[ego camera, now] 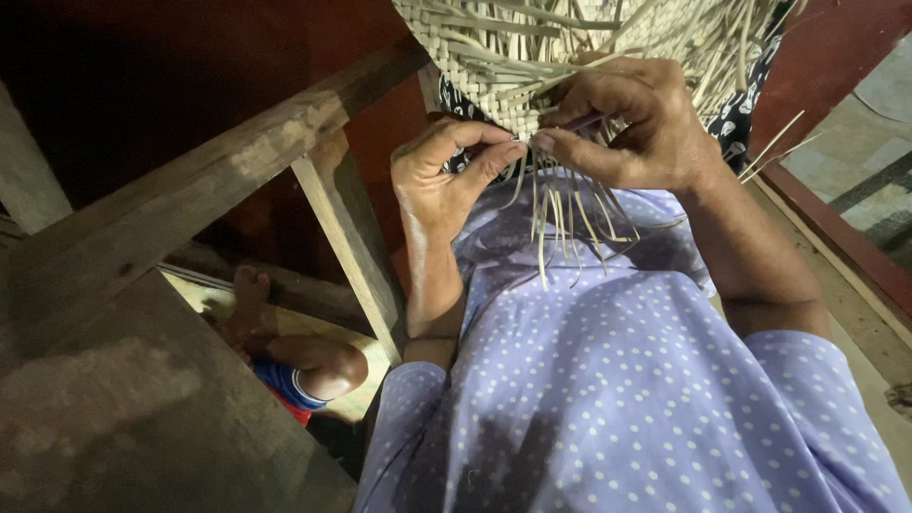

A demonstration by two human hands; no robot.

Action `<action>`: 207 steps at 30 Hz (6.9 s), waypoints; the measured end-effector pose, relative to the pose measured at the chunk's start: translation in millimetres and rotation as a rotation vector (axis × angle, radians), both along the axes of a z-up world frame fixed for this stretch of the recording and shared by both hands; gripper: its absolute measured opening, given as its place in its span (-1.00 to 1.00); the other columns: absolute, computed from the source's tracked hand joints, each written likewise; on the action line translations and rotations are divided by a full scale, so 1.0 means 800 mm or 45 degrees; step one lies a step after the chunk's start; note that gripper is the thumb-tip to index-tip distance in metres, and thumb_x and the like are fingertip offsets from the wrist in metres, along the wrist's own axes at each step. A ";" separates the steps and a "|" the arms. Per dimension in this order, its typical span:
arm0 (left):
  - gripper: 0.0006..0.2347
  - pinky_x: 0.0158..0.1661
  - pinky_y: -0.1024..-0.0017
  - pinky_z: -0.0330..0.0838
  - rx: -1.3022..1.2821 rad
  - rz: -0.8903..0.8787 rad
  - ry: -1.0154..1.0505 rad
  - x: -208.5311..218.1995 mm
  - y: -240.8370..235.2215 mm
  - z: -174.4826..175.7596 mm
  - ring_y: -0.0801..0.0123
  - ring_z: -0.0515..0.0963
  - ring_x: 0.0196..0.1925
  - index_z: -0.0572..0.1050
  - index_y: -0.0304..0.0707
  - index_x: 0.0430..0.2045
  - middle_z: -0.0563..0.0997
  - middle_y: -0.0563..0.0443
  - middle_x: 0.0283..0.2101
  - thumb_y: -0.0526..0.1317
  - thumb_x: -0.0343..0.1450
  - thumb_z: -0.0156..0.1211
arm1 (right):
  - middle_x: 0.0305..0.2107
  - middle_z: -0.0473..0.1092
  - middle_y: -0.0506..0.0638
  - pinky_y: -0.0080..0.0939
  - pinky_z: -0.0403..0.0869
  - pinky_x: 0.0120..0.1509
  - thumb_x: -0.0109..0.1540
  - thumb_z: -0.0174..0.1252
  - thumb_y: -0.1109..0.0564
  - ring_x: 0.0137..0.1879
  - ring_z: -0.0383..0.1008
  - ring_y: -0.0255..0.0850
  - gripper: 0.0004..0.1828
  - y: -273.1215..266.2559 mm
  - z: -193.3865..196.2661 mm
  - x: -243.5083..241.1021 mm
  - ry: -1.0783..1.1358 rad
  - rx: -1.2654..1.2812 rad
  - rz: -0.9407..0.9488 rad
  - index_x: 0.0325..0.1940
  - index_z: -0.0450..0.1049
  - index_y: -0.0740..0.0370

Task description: The person weaves a basket by hand, interlacing thin strips of dried plant material into the rim of a partially completed basket. The hands repeatedly tuck and pull the strips to tighten the weave along the edge.

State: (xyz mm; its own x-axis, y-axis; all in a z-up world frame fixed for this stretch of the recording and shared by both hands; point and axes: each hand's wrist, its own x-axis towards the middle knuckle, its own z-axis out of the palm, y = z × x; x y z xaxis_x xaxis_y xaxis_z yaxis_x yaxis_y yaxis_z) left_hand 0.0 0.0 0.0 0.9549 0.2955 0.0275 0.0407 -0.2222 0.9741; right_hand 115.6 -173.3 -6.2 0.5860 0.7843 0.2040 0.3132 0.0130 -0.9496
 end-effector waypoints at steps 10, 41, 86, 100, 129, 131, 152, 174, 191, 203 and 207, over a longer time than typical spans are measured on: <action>-0.70 -0.25 0.62 0.63 0.160 -0.055 -0.336 -0.008 -0.010 -0.037 0.56 0.61 -0.20 0.39 -0.11 0.04 0.60 0.10 -0.08 -0.29 0.44 0.25 | -0.54 0.35 0.12 -0.12 0.28 -0.38 0.31 0.24 0.23 -0.47 0.31 -0.08 -0.74 0.002 -0.003 0.000 -0.111 0.032 0.013 -0.38 0.39 0.47; -0.84 -0.79 0.69 0.22 -0.593 0.056 0.315 0.002 0.026 -0.051 0.58 0.33 -0.77 0.43 -0.20 -0.67 0.46 0.05 -0.69 -0.32 0.37 0.16 | -0.59 0.34 0.03 -0.20 0.45 -0.39 0.34 0.34 -0.05 -0.45 0.43 -0.15 -0.58 -0.087 -0.069 0.003 -0.321 -0.328 -0.147 -0.41 0.44 0.30; -0.85 -0.29 0.63 0.43 -0.593 0.118 0.315 -0.005 -0.013 -0.059 0.57 0.50 -0.30 0.50 -0.29 -0.39 0.56 0.10 -0.38 -0.17 0.43 0.15 | -0.52 0.36 0.08 -0.13 0.29 -0.43 0.33 0.31 0.20 -0.45 0.33 -0.12 -0.77 -0.005 -0.058 -0.022 -0.381 0.032 -0.198 -0.34 0.45 0.37; -0.80 -0.42 0.44 0.33 0.178 0.028 0.171 -0.005 -0.008 -0.037 0.39 0.38 -0.43 0.47 -0.35 -0.48 0.49 0.03 -0.48 -0.22 0.47 -0.01 | -0.39 0.50 0.08 -0.21 0.52 -0.35 0.34 0.35 0.23 -0.31 0.50 -0.16 -0.84 0.002 -0.026 -0.027 -0.522 -0.284 -0.201 -0.26 0.53 0.36; -0.36 -0.41 0.55 0.49 -0.354 0.397 -0.194 0.044 0.070 0.004 0.41 0.51 -0.52 -0.26 -0.14 0.39 0.57 -0.17 -0.39 -0.11 0.50 0.00 | -0.48 0.44 0.04 -0.40 0.31 -0.35 0.13 0.36 0.18 -0.43 0.35 -0.34 -0.81 -0.013 -0.007 -0.032 0.053 -0.233 -0.279 -0.33 0.52 0.36; -0.36 -0.42 0.52 0.49 -0.337 0.359 -0.176 0.049 0.078 0.005 0.37 0.51 -0.53 -0.26 -0.10 0.39 0.58 -0.21 -0.41 -0.10 0.51 0.00 | -0.44 0.45 0.05 -0.40 0.34 -0.33 0.13 0.37 0.19 -0.41 0.37 -0.34 -0.81 -0.016 -0.012 -0.035 0.060 -0.202 -0.272 -0.31 0.51 0.34; -0.29 -0.56 0.49 0.48 -0.120 0.498 0.101 0.110 0.091 0.042 0.36 0.50 -0.64 -0.23 -0.12 0.37 0.53 -0.16 -0.64 -0.01 0.42 0.08 | -0.55 0.43 0.05 -0.25 0.28 -0.44 0.19 0.33 0.24 -0.48 0.35 -0.22 -0.80 -0.014 -0.009 -0.024 0.035 0.113 -0.203 -0.42 0.43 0.33; -0.37 -0.52 0.48 0.38 -0.060 0.477 0.150 0.111 0.095 0.040 0.38 0.43 -0.67 -0.26 -0.13 0.38 0.52 -0.09 -0.63 -0.14 0.49 -0.02 | -0.58 0.36 0.04 -0.19 0.24 -0.43 0.24 0.24 0.20 -0.48 0.30 -0.17 -0.80 -0.017 -0.001 -0.024 0.071 0.114 -0.202 -0.41 0.43 0.36; -0.78 -0.42 0.42 0.43 0.344 0.037 -0.157 0.064 0.081 0.013 0.28 0.43 -0.50 0.43 -0.12 -0.15 0.46 0.04 -0.51 -0.39 0.38 0.24 | -0.60 0.35 0.08 -0.03 0.32 -0.42 0.25 0.27 0.17 -0.49 0.36 -0.03 -0.83 -0.016 -0.006 -0.019 0.069 0.134 -0.229 -0.34 0.43 0.28; -0.94 -0.26 0.23 0.48 0.803 0.053 -0.747 0.011 0.011 -0.014 0.10 0.49 -0.30 0.68 0.02 -0.55 0.56 -0.13 -0.25 -0.20 0.32 0.31 | -0.41 0.41 0.22 -0.04 0.50 -0.41 0.15 0.32 0.26 -0.31 0.51 0.10 -0.82 -0.027 0.036 -0.011 0.570 0.029 -0.196 -0.25 0.48 0.40; -0.93 -0.33 0.24 0.45 0.723 0.026 -0.778 0.015 0.009 -0.009 0.14 0.46 -0.37 0.68 -0.05 -0.51 0.56 -0.14 -0.28 -0.21 0.35 0.29 | -0.46 0.42 0.26 -0.06 0.40 -0.42 0.14 0.33 0.28 -0.35 0.50 0.12 -0.84 -0.017 0.036 -0.017 0.486 0.067 -0.248 -0.32 0.49 0.44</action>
